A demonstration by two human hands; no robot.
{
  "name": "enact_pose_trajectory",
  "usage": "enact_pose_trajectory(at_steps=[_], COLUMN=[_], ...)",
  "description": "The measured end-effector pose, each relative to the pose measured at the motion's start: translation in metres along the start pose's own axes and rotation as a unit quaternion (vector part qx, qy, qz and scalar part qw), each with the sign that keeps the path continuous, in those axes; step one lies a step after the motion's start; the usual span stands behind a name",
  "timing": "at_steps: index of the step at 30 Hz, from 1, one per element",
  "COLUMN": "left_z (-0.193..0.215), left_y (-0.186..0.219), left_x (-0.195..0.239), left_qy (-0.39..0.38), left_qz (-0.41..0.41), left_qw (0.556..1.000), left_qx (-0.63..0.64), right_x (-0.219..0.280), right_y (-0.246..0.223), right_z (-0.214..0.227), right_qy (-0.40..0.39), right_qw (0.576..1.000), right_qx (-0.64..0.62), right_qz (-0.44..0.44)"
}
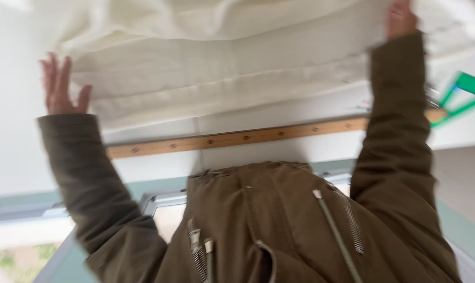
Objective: Pinning white fabric on a cutting table to mark a hem or seam.
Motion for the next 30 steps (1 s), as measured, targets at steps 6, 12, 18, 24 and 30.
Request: enact_pose_trajectory(at_steps=[6,12,18,24,30], left_z=[-0.004,-0.022,-0.07,-0.061,-0.044], left_y=[-0.109,-0.051,-0.114,-0.151,-0.12], left_x=[0.083,0.068,0.064,0.079,0.085], left_qy=[0.105,0.052,0.031,0.167,0.135], left_qz=[0.215,0.302,0.201,0.168,0.2], left_qw=[0.97,0.948,0.979,0.971,0.969], left_qx=[0.048,0.09,-0.02,0.038,0.049], right_x=[0.092,0.13,0.142,0.133,0.127], right_y=[-0.119,-0.202,-0.095,-0.229,-0.252], right_z=[0.023,0.035,-0.029,0.031,0.046], right_qy=[-0.03,0.007,0.137,0.016,0.022], right_qw=[0.98,0.994,0.796,0.995,0.991], right_qx=[-0.187,-0.09,-0.506,-0.079,-0.094], right_qz=[0.058,0.067,-0.303,-0.066,-0.096])
Point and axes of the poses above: each hand's wrist, its own x-axis away from the middle knuckle, its own z-axis out of the back of the hand, y = z × x, the point moved 6 cm from there along -x, towards the middle knuckle
